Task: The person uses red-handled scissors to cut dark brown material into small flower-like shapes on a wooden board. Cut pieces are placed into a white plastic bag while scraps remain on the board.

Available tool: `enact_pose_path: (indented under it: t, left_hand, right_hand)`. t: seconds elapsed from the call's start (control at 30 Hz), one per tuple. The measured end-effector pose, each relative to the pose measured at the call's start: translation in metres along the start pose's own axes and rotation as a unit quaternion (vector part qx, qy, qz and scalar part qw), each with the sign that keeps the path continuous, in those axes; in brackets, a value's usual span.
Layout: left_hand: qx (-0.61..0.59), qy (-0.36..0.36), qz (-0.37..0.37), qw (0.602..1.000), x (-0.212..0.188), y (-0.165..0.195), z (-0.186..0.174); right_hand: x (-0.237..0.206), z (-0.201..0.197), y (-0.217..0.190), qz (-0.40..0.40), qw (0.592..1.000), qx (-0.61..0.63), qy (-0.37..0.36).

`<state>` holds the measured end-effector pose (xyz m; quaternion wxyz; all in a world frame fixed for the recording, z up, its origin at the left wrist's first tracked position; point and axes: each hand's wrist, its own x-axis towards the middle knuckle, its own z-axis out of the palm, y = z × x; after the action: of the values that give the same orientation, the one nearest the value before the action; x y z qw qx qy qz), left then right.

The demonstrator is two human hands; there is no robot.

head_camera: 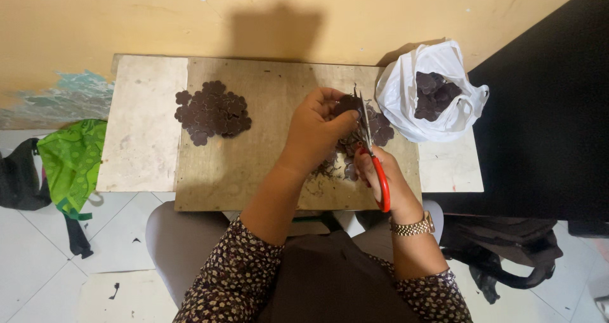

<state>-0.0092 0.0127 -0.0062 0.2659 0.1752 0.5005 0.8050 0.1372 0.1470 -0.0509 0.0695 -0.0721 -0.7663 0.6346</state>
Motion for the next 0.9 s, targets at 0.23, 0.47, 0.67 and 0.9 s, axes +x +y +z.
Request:
enact_pose_path:
  t: [0.23, 0.47, 0.67, 0.9]
  left_hand:
    - [0.005, -0.011, 0.021, 1.0, 0.002, 0.001, 0.001]
    - [0.061, -0.02, 0.021, 0.998, 0.004, 0.011, 0.005]
    - [0.072, -0.018, 0.002, 0.997, 0.004, 0.018, 0.008]
    - [0.069, -0.02, 0.006, 0.997, 0.003, 0.017, 0.007]
  right_hand:
    - [0.004, -0.001, -0.001, -0.016, 0.999, 0.038, -0.024]
    - [0.002, -0.005, -0.017, -0.012, 0.999, 0.018, -0.027]
    - [0.002, -0.005, -0.019, -0.022, 0.999, 0.031, -0.028]
    - [0.003, -0.005, -0.009, -0.03, 0.999, 0.004, -0.018]
